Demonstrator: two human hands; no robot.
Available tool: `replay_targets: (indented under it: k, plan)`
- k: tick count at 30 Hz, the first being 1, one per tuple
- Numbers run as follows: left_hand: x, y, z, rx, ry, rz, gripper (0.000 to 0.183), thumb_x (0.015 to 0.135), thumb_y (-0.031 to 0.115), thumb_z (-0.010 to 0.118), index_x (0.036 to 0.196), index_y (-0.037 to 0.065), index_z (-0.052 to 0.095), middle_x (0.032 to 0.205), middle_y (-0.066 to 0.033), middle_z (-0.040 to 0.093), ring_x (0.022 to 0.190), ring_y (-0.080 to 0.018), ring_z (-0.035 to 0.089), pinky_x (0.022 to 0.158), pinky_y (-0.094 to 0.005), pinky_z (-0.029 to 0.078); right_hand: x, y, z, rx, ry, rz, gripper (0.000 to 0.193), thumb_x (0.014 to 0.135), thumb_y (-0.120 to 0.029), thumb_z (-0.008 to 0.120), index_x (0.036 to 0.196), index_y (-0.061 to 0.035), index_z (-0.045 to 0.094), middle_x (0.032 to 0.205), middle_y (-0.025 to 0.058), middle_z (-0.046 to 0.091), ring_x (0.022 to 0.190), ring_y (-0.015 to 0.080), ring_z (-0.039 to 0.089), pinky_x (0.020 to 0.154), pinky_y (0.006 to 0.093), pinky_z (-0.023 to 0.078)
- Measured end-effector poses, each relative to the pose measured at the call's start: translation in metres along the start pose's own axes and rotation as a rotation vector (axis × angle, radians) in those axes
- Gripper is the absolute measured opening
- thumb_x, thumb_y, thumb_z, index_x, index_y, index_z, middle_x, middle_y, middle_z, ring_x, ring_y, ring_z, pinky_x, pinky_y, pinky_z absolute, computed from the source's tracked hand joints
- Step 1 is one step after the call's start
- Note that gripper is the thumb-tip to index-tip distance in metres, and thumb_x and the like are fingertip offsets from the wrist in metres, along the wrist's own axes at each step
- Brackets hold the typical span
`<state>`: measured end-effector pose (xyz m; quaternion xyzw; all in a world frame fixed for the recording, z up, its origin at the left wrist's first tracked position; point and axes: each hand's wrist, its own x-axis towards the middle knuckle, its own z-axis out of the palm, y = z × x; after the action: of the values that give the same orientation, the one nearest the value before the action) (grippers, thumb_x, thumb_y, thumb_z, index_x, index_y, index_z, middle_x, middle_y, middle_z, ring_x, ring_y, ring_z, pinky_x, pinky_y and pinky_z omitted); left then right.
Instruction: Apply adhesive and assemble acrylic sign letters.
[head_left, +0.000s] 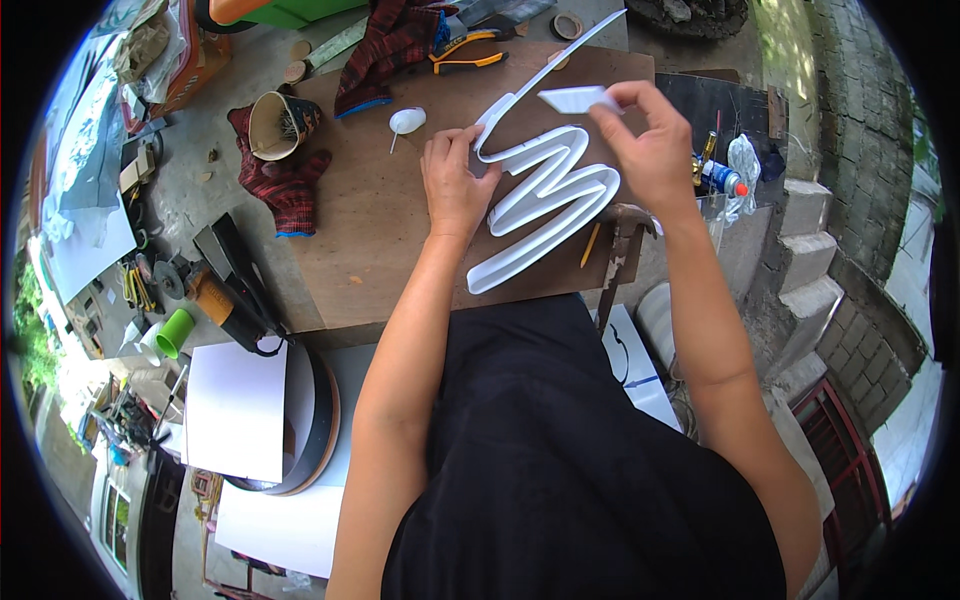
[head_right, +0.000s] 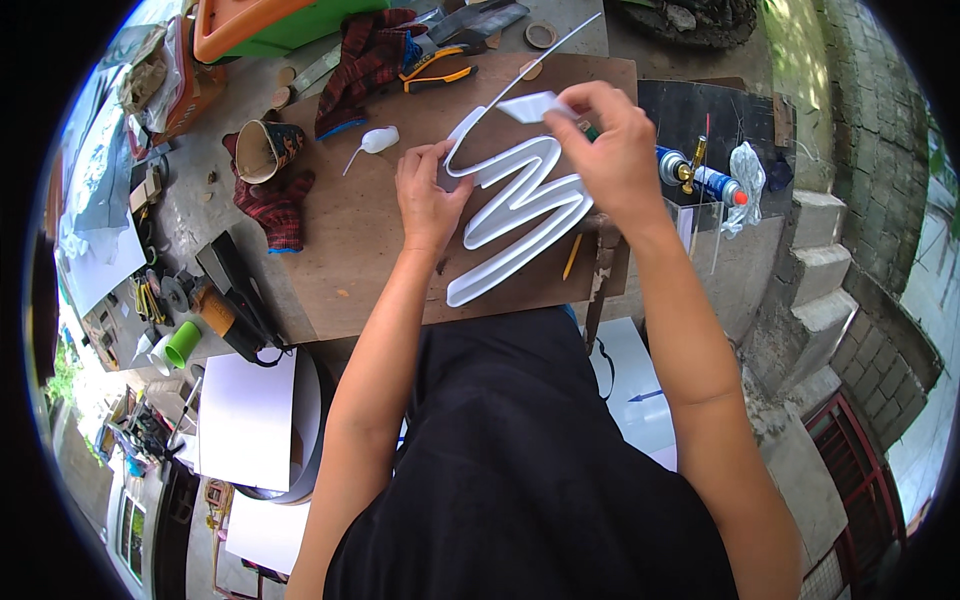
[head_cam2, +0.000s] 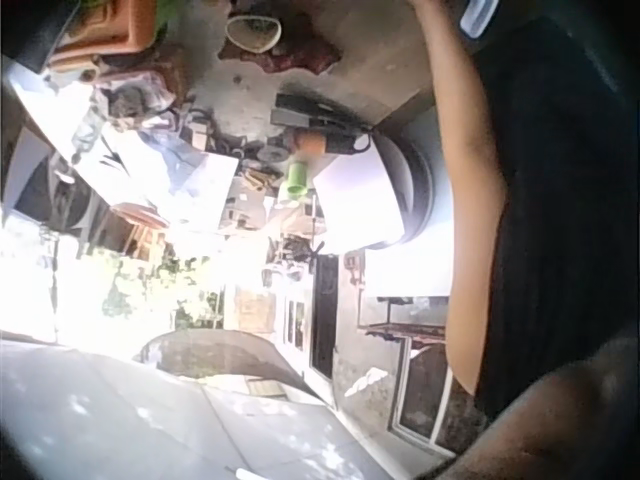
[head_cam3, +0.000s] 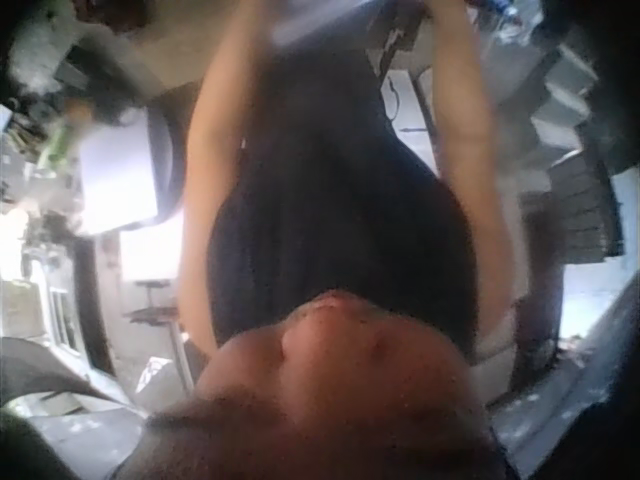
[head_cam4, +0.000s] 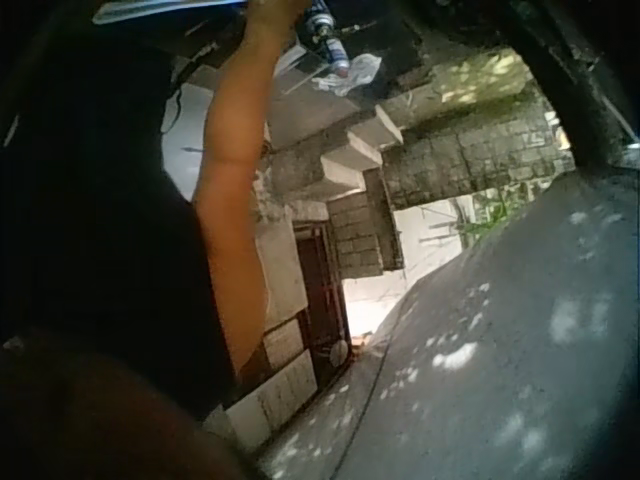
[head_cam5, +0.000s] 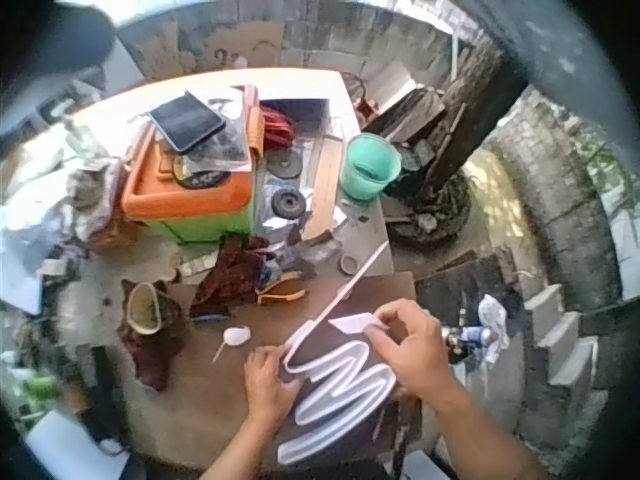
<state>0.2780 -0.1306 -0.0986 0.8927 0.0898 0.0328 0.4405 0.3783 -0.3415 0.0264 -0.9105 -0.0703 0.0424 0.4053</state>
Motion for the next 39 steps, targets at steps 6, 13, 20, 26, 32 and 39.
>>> replay_targets:
  k: [6,13,20,26,32,39]
  plan:
    - [0.001,0.0,-0.001,0.015,0.007,0.022,0.057,0.067,0.007,0.087,0.12,0.012,0.07,0.111,-0.008,0.063,0.106,-0.0317,0.059,0.095,-0.044,0.047,0.023,0.093,0.004,0.334,0.066,0.485,0.026,0.095,-0.014,0.079,0.112,0.0029,0.072,0.099,0.0072,0.077,0.089,0.0114,0.069,0.082,0.0267,0.055]
    - [0.004,0.002,-0.001,0.013,0.0,0.027,0.051,0.069,0.005,0.086,0.118,0.009,0.072,0.108,-0.0096,0.064,0.106,-0.0316,0.06,0.096,-0.0428,0.048,0.019,0.113,0.017,-0.031,0.035,0.529,0.044,0.089,-0.029,0.084,0.121,-0.002,0.071,0.11,0.0136,0.076,0.1,0.0251,0.071,0.093,0.0375,0.055]
    - [0.003,0.0,-0.004,0.0,-0.016,0.023,0.054,0.067,0.005,0.086,0.118,0.01,0.072,0.108,-0.0078,0.064,0.105,-0.0311,0.061,0.095,-0.043,0.048,-0.026,0.021,0.057,-0.313,-0.071,-0.019,0.048,0.076,-0.036,0.091,0.115,-0.0144,0.072,0.123,0.0093,0.063,0.124,0.0322,0.054,0.105,0.0479,0.041]
    - [0.007,-0.003,-0.006,-0.052,-0.04,0.038,0.053,0.068,0.004,0.086,0.119,0.009,0.072,0.109,-0.0092,0.065,0.105,-0.0314,0.061,0.093,-0.043,0.05,-0.035,0.004,0.093,-0.314,-0.155,0.047,0.047,0.072,-0.035,0.093,0.107,-0.012,0.071,0.119,0.0081,0.062,0.124,0.0308,0.052,0.11,0.0482,0.034]
    - [0.014,-0.009,-0.028,-0.182,-0.261,-0.013,0.055,0.076,0.004,0.076,0.13,0.004,0.07,0.112,-0.0137,0.064,0.107,-0.0333,0.061,0.095,-0.0429,0.051,-0.036,0.006,0.099,-0.386,-0.115,0.051,0.045,0.072,-0.037,0.093,0.103,-0.0133,0.07,0.117,0.005,0.063,0.124,0.0301,0.054,0.11,0.0472,0.035]
    - [0.036,-0.01,-0.048,-0.248,-0.49,-0.095,0.043,0.094,0.012,0.069,0.136,0.002,0.069,0.117,-0.0161,0.064,0.099,-0.0283,0.066,0.088,-0.0374,0.054,-0.036,0.003,0.099,-0.387,-0.113,0.103,0.047,0.072,-0.038,0.094,0.104,-0.0126,0.071,0.117,0.0073,0.064,0.124,0.0304,0.054,0.112,0.0487,0.034]
